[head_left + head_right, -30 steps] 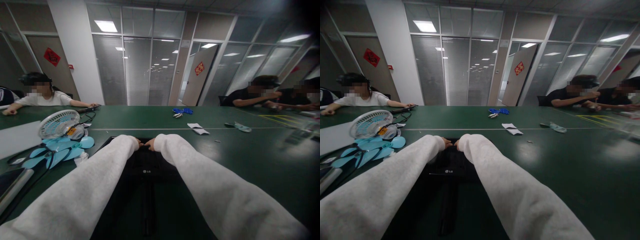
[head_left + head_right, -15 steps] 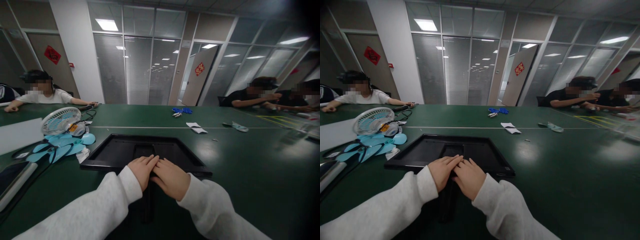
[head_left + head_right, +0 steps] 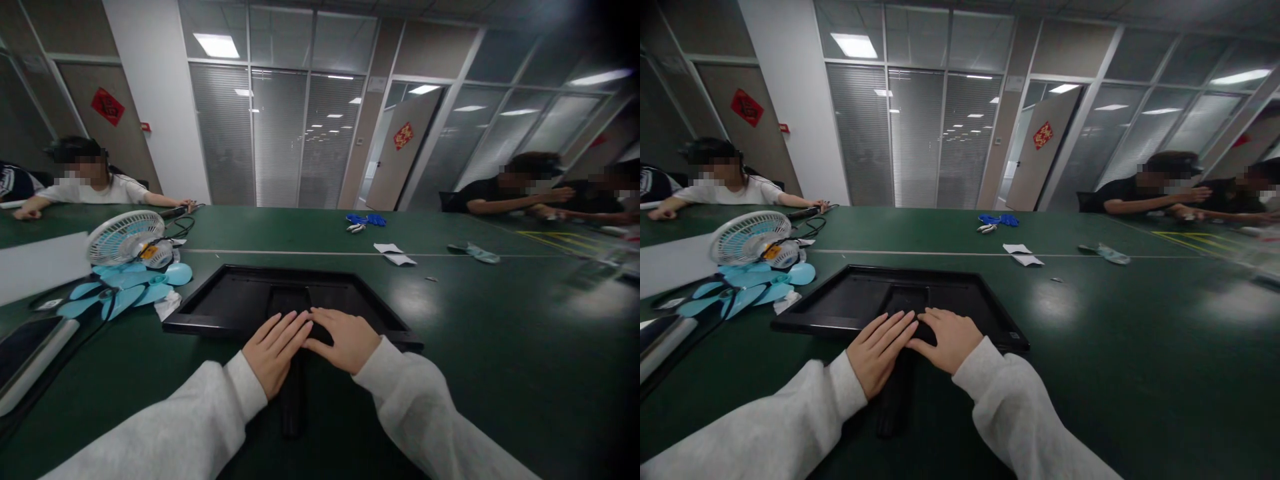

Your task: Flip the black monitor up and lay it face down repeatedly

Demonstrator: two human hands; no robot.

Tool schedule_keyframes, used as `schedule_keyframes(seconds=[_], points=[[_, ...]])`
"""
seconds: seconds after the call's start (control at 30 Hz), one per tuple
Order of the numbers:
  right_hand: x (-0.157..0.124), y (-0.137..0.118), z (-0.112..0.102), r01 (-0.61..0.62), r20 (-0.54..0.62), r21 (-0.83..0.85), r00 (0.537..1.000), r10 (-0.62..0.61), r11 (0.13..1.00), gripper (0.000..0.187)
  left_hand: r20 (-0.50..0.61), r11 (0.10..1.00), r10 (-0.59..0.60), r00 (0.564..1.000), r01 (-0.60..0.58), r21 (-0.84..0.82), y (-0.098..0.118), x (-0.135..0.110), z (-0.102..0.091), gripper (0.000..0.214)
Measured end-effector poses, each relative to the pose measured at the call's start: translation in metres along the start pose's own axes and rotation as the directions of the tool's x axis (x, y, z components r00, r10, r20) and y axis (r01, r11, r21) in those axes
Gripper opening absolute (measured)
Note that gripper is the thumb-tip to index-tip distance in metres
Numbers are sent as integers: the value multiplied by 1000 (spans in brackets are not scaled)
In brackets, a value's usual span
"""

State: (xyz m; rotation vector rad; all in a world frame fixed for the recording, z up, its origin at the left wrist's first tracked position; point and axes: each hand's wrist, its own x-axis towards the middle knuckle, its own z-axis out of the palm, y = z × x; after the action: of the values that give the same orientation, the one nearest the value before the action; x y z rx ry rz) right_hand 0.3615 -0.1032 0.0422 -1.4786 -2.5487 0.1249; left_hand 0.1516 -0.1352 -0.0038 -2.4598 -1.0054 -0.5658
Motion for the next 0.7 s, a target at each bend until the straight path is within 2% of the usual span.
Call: schedule_keyframes(seconds=[0.23,0.4,0.57,0.7], points=[[0,-3,5,-33,-26,-4,999,33,999,59,-66,1000,27,997,-26,12,-6,-10,6,64],[2,5,10,-80,-41,-21,996,79,997,61,-57,999,-33,998,33,0,-4,-8,6,65],[9,24,16,-167,-73,-36,984,164,985,66,24,992,-83,996,85,-91,-7,-8,18,65],[15,49,17,-303,-99,-46,950,297,952,72,185,961,-116,976,157,-227,-14,-14,42,61]])
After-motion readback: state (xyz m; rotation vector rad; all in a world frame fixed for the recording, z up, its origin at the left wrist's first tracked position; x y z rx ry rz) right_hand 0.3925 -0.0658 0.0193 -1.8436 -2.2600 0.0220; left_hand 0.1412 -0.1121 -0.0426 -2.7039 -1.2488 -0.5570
